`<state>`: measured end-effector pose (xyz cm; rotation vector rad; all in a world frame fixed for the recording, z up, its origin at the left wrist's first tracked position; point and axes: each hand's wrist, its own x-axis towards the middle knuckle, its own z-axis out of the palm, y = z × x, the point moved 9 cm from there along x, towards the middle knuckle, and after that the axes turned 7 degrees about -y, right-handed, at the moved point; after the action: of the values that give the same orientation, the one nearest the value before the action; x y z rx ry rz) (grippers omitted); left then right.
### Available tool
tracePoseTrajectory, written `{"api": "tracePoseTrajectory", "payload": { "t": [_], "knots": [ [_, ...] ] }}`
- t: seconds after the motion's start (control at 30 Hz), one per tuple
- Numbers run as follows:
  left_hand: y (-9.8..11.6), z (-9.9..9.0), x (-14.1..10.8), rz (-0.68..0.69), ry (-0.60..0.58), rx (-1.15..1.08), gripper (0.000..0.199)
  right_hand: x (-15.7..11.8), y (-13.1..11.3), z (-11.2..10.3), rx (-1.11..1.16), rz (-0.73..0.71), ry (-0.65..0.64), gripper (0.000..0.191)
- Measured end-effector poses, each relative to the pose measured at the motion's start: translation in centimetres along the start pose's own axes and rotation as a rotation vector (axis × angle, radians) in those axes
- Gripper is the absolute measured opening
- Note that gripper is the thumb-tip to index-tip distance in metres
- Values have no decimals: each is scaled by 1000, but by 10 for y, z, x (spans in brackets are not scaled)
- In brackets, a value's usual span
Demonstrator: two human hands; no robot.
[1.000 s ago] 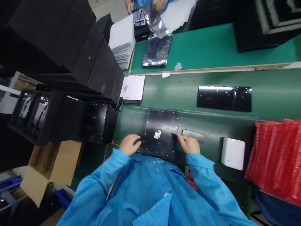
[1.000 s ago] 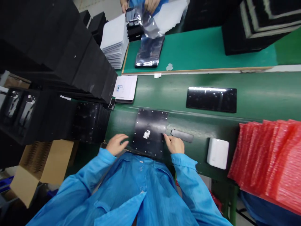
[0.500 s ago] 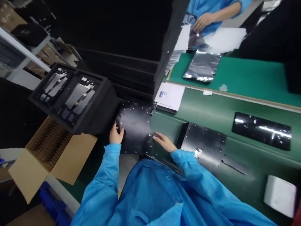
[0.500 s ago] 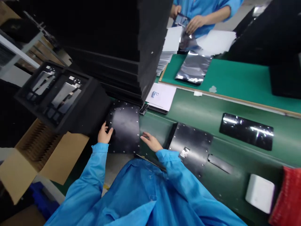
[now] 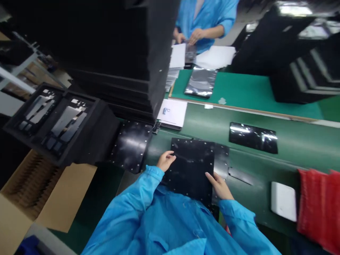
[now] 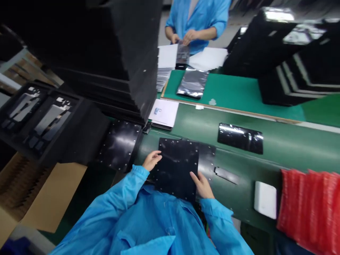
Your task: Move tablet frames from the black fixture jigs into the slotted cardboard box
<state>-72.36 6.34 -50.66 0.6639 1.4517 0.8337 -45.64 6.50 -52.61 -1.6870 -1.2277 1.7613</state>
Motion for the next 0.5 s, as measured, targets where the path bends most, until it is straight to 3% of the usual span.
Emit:
{"api": "tracePoseTrajectory", "payload": {
  "t": [0.13, 0.23, 0.4, 0.5],
  "knots": [
    [8, 64, 36, -58, -1, 88, 21, 0, 24, -51, 79, -10, 64, 72],
    [20, 89, 49, -57, 34, 183, 24, -3, 20, -89, 26, -119, 110, 71],
    [36, 118, 36, 5, 151, 408, 27, -10, 13, -174, -354, -322, 325, 62],
    [44, 165, 17, 179, 120, 819, 37, 11, 31, -194, -724, -328, 316, 64]
  ]
}}
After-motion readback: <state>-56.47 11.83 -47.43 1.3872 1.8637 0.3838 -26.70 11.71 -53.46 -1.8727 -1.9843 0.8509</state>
